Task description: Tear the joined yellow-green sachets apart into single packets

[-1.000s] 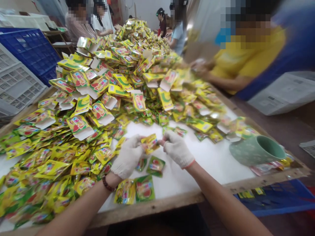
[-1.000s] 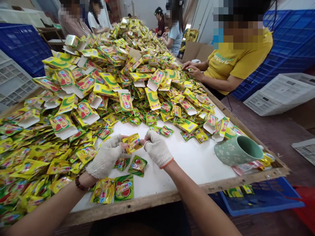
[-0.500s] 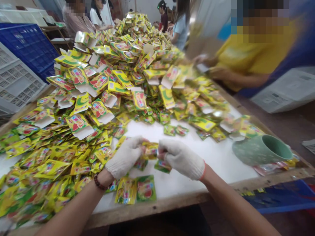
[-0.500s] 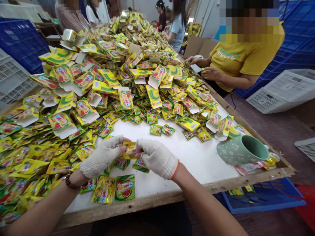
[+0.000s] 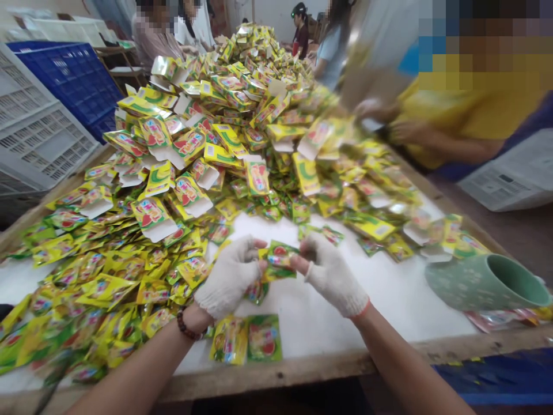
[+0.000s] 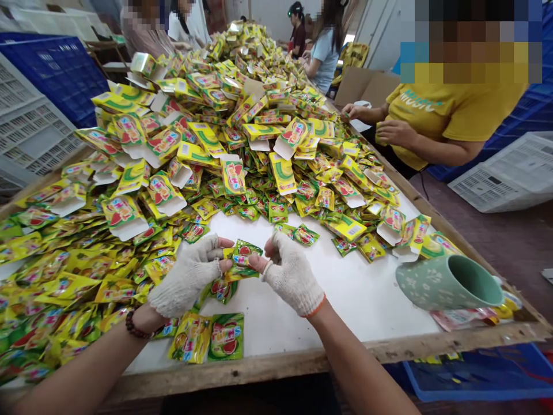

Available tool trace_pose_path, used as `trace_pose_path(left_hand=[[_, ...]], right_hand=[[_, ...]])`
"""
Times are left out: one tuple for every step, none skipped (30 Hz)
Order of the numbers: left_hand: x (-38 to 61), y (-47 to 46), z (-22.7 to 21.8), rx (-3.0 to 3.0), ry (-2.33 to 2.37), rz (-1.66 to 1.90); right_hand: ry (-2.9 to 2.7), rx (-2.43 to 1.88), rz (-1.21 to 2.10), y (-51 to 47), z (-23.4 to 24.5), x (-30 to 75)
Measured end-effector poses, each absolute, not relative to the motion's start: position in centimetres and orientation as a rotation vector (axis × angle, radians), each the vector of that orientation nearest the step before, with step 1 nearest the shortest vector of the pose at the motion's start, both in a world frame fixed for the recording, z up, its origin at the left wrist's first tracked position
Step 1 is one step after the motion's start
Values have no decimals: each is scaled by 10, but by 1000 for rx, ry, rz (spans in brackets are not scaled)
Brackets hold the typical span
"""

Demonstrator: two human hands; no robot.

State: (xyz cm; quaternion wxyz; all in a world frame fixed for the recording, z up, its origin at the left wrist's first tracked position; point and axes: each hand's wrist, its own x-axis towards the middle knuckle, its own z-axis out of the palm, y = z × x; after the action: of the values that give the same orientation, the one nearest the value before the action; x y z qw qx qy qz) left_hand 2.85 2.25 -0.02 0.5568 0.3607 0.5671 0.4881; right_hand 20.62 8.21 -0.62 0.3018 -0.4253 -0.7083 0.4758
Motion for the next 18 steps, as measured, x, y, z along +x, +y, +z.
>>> trace_pose_path(left_hand=[[28, 23, -1, 865, 1350, 1148], [27, 23, -1, 881, 1361, 1137], [27, 22, -1, 890, 1368, 1128], [26, 22, -2, 888, 1366, 1120], [26, 22, -2, 874, 1355, 1112], [26, 22, -2, 855, 1343, 1103], [26, 23, -2, 836, 1335, 1090], [27, 23, -2, 823, 1332, 1072], [27, 23, -2, 817, 1333, 1055], [28, 22, -2, 814, 1337, 1048], [30, 22, -2, 815, 1343, 1056], [31, 21, -3, 818, 1349, 1075], [33, 19, -3, 822, 1354, 1106], [36, 18, -4, 830, 1360, 1142], [38, 16, -4, 842, 1366, 1172], [39, 15, -5, 858, 1368, 1189], [39, 15, -4, 883, 1371, 1192], [37, 16, -3, 933, 1383, 1183]], right_hand=[[-1914, -1146, 1297, 82, -6, 206], [-1939, -1158, 1326, 83, -7, 205], [-1956, -1161, 1355, 83, -7, 205], [-1966, -1151, 1390, 84, -7, 205], [-1979, -1131, 1428, 85, -7, 205], [-2000, -1106, 1470, 86, -7, 206], [-2031, -1083, 1518, 86, -7, 208], [-2066, -1069, 1559, 87, -7, 209], [-2099, -1065, 1586, 87, -7, 210], [-2122, -1072, 1599, 87, -7, 210], [-2114, -1088, 1604, 86, -7, 210], [-2064, -1104, 1615, 85, -6, 209], [-1984, -1116, 1633, 84, -6, 207], [-1888, -1121, 1669, 82, -5, 205], [-1790, -1117, 1727, 80, -5, 202], [-1714, -1096, 1803, 78, -4, 200], [-1676, -1061, 1884, 76, -4, 197], [-1675, -1024, 1952, 74, -5, 196]])
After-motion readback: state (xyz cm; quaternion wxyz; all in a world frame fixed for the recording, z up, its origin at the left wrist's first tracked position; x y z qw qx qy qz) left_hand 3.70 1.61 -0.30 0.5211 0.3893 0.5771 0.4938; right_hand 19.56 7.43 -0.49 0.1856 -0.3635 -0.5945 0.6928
